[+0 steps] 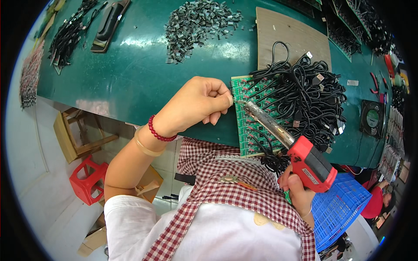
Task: The person solders electronic components onto circuit boards using a soldering iron, setting finished boards aside and retrieving new ones to solder.
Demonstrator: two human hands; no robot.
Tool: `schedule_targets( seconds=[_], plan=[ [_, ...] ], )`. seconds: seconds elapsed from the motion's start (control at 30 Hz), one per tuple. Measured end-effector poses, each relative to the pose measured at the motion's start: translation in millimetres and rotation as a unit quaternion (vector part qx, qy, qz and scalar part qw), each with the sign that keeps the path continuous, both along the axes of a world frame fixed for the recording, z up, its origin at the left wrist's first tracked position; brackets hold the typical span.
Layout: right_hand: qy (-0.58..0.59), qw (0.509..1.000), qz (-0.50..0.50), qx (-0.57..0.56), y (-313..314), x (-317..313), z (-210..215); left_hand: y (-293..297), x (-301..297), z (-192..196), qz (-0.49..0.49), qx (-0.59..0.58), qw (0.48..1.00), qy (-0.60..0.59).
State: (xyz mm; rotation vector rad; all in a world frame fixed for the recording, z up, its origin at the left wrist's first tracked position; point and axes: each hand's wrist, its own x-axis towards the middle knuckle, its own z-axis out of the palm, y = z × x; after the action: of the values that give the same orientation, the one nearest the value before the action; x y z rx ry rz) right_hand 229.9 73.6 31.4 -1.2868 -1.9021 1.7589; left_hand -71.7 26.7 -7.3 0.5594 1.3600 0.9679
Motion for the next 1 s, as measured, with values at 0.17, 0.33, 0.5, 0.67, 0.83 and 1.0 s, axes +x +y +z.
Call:
schedule_targets(
  seconds=[0.17, 0.33, 0.5, 0.67, 0.83, 1.0],
  plan=[
    [0.024, 0.999, -0.032, -0.003, 0, -5, 2, -1, -6, 6, -0.016, -0.006, 1.000, 0.024],
    [0.089, 0.989, -0.105, -0.055, -1, -12, 16, 6, -24, 2, 0.082, 0.158, 0.769, 0.614],
    [0.117, 0.987, -0.090, -0.062, 2, -7, 13, 15, -32, -7, 0.034, 0.095, 0.718, 0.688],
    [0.134, 0.981, -0.131, -0.060, 2, -2, 15, 18, -29, -10, -0.004, 0.081, 0.718, 0.692],
    [0.288, 0.931, -0.223, 0.027, 31, 24, 39, 19, -27, 0, 0.008, 0.058, 0.701, 0.711],
    [0.409, 0.831, -0.335, 0.173, 83, 102, 61, 9, -33, 1, -0.020, 0.077, 0.705, 0.704]
  ],
)
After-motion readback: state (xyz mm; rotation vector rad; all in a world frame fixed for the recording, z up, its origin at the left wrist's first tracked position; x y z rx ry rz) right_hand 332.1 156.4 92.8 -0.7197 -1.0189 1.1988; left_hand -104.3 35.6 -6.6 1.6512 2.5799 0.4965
